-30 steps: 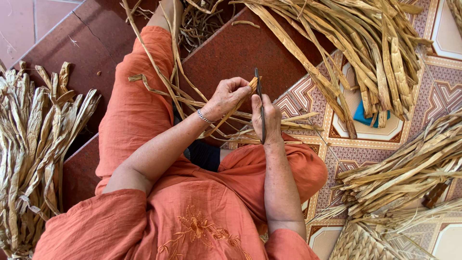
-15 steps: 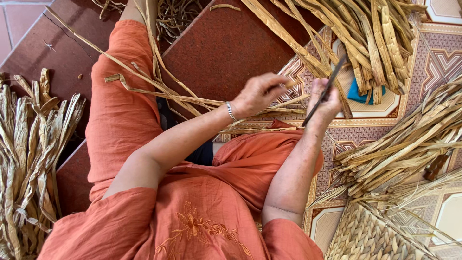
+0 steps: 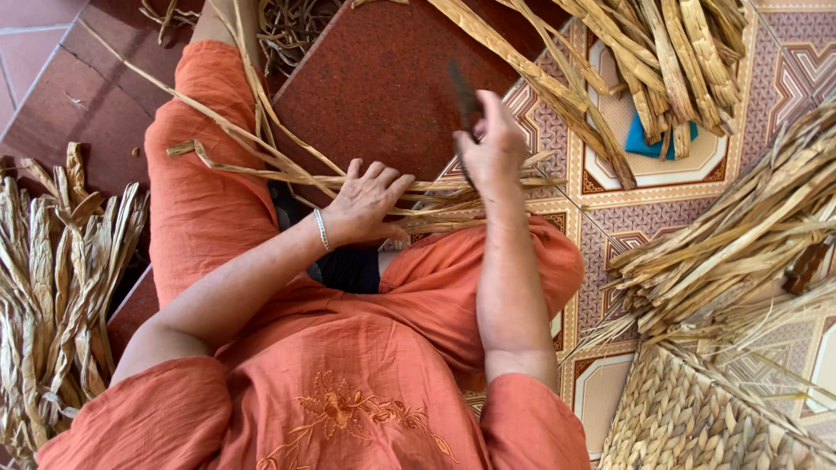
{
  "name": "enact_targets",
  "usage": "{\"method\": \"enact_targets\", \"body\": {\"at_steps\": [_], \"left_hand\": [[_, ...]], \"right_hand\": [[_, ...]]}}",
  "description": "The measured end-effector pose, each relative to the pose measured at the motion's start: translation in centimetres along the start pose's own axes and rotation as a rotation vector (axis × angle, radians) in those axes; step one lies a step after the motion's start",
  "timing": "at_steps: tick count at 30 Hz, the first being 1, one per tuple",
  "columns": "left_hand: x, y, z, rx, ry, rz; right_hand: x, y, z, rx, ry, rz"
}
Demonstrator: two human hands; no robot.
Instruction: The person sits on a tiled floor and uses shears to trim and split dried plant strips. They repeatedly pick up strips, cut off ends, and separate them into thinner strands, placing the processed pieces into a pile.
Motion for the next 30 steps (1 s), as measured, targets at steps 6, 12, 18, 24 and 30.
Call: {"method": "enact_targets", "body": {"at_steps": [6, 12, 18, 24, 30], "left_hand": [[1.9, 1.6, 0.6, 0.004, 0.270, -0.039], [3.3, 1.0, 0.1, -0.052, 0.261, 0.148], [3.4, -0.4, -0.1, -0.113, 0.350, 0.239], [2.4, -1.4, 0.0, -0.145, 0.343, 0.364], [1.4, -2.4, -0.6, -0.272, 0.355, 0.611]], "right_hand": [[4.5, -1.1, -0.9, -0.103, -0.088, 0.172], [4.9, -1.6, -0.9, -0.158, -0.144, 0.211], [5.1, -1.5, -1.0, -0.162, -0.130, 0.236], [4.0, -1.0, -1.5, -0.040, -0.156, 0.132], [-2.5, 0.9, -1.4, -0.016, 0.348, -0.369]]}}
Point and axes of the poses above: each hand's wrist, its own z-axis away from the middle knuckle, its own x-axis out of the palm, y = z × x, the point moved 3 cm from there along -z, towards the middle knuckle, and after that the axes turned 15 degrees about -z, right-handed, at the moved point
